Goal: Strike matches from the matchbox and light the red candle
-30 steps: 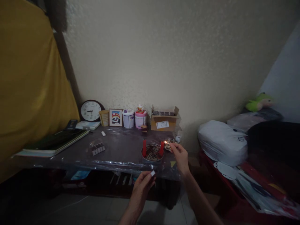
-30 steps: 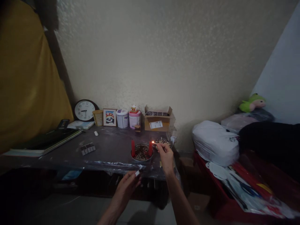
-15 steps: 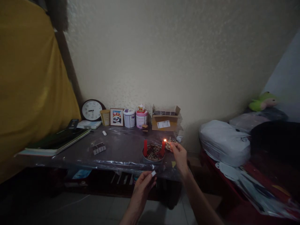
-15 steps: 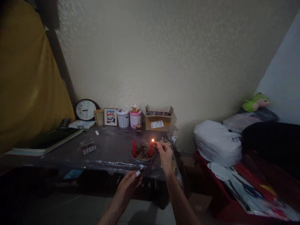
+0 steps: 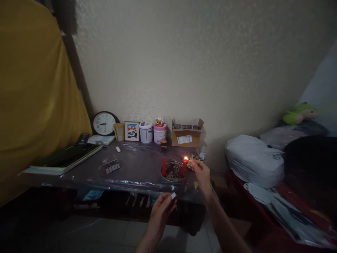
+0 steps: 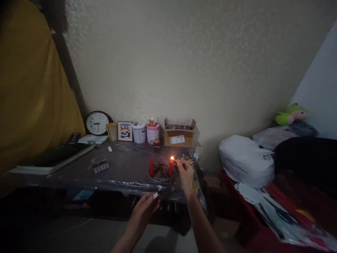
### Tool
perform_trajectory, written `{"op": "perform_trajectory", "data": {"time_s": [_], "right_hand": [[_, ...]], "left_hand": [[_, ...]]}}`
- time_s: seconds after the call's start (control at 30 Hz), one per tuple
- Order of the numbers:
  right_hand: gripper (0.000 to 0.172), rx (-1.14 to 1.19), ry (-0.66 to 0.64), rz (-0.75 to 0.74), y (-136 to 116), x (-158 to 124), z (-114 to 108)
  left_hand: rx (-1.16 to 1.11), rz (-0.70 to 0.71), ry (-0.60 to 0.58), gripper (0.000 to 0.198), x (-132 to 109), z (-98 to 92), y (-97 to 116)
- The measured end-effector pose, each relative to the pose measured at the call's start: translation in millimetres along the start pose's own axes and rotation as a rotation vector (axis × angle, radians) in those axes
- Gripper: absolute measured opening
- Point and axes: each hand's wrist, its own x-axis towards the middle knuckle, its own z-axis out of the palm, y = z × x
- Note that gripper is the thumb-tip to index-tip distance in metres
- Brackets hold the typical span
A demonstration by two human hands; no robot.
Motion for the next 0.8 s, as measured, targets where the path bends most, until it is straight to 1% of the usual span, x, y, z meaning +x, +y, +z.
{"op": "perform_trajectory", "data": {"time_s": [0.37,0.63,0.8], "right_hand": [[0.023,-0.001,0.011,0.016,2.0,1.5,-0.4],[0.020,-0.001,-0.002,0.017,-0.1,0.7,-1.1],[0.021,0.002,0.007,0.008,3.5,2.4,-1.8]], "left_hand": [[0.001,-0.010,0.026,0.024,-0.4,2.7,1.1],[-0.002,0.001,-0.004,0.021,1.3,-0.4,-0.8],[0.008,-0.002,0.026,0.024,0.6,2.1,0.4]]}}
